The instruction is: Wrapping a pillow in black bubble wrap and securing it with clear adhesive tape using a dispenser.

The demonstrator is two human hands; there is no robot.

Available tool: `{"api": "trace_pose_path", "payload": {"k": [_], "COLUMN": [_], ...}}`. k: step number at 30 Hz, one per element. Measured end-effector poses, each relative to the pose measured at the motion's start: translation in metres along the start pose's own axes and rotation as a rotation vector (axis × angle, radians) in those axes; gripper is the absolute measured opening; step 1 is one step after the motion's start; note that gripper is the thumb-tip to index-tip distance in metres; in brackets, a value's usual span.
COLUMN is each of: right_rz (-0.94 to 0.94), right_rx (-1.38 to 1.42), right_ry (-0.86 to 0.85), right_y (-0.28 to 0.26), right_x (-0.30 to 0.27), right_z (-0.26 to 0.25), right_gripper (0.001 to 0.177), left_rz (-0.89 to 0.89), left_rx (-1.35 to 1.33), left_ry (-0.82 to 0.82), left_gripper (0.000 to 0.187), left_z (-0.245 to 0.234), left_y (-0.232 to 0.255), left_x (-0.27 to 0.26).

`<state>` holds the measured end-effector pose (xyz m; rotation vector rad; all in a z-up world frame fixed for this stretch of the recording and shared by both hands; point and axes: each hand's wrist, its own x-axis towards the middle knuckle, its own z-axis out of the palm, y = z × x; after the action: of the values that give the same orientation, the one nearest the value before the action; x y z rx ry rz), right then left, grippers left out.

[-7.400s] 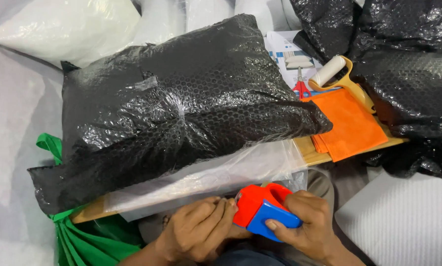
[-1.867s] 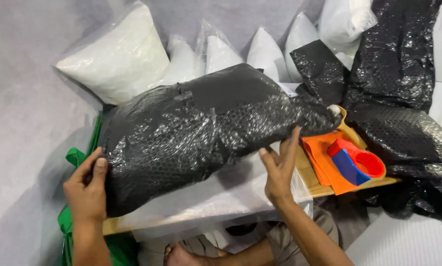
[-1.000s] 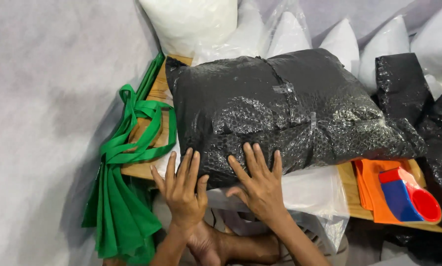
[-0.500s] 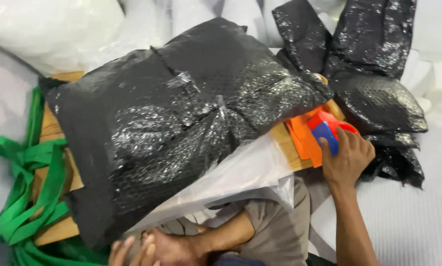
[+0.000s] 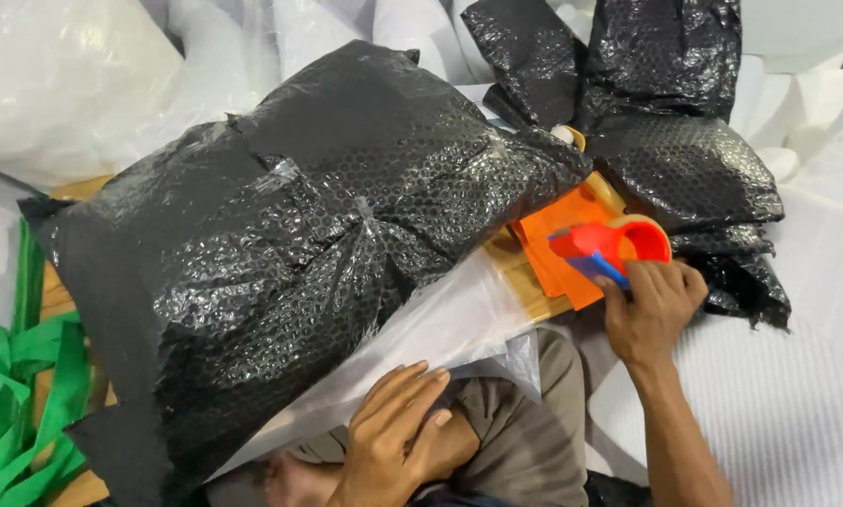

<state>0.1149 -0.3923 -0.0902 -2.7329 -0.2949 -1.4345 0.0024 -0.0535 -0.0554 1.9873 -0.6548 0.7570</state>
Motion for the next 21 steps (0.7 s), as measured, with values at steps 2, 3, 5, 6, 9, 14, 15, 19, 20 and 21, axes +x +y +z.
{"api": "trace_pose_path", "payload": {"k": [2, 3, 5, 6, 9, 14, 15, 19, 20, 21], "right_rz": [-0.016, 0.011, 0.036, 0.019, -0.029, -0.073, -0.095, -0.105, -0.104, -0.11], "right_rx": [0.142, 0.273, 0.406, 0.479, 0.597, 0.7, 0.719, 0.763, 0.765, 0.782], "right_ry": [0.031, 0.039, 0.035, 0.06, 0.104, 0.084, 0.078, 0.037, 0.036, 0.016], "right_y": [-0.013, -0.02, -0.034, -0.043, -0.055, -0.072, -0.075, -0.085, -0.086, -0.087], "right_x": [-0.011, -0.018, -0.028, -0.031, -0.045, -0.055, -0.055, -0.051, -0.051, -0.051], "right_z": [-0.018, -0.026, -0.038, -0.042, -0.039, -0.033, -0.032, -0.032, -0.034, -0.034], "right_gripper": [0.043, 0.04, 0.037, 0.025, 0.017, 0.011, 0.013, 0.02, 0.02, 0.029], "left_rz": [-0.024, -0.021, -0.029, 0.005, 0.039, 0.029, 0.028, 0.013, 0.012, 0.013], "left_rx": [-0.023, -0.048, -0.077, -0.099, -0.154, -0.082, -0.074, -0.068, -0.067, -0.079], "left_ry": [-0.017, -0.03, -0.043, -0.049, -0.059, -0.12, -0.094, -0.034, -0.035, -0.027], "left_gripper": [0.026, 0.029, 0.031, 0.03, 0.031, 0.034, 0.032, 0.034, 0.034, 0.032], "left_z": [0.0, 0.001, 0.003, 0.005, 0.011, 0.018, 0.019, 0.018, 0.018, 0.018], "left_y": [0.003, 0.004, 0.005, 0.005, 0.005, 0.0, -0.001, -0.008, -0.009, -0.01], "left_x": [0.009, 0.016, 0.027, 0.032, 0.044, 0.038, 0.037, 0.031, 0.029, 0.028]}}
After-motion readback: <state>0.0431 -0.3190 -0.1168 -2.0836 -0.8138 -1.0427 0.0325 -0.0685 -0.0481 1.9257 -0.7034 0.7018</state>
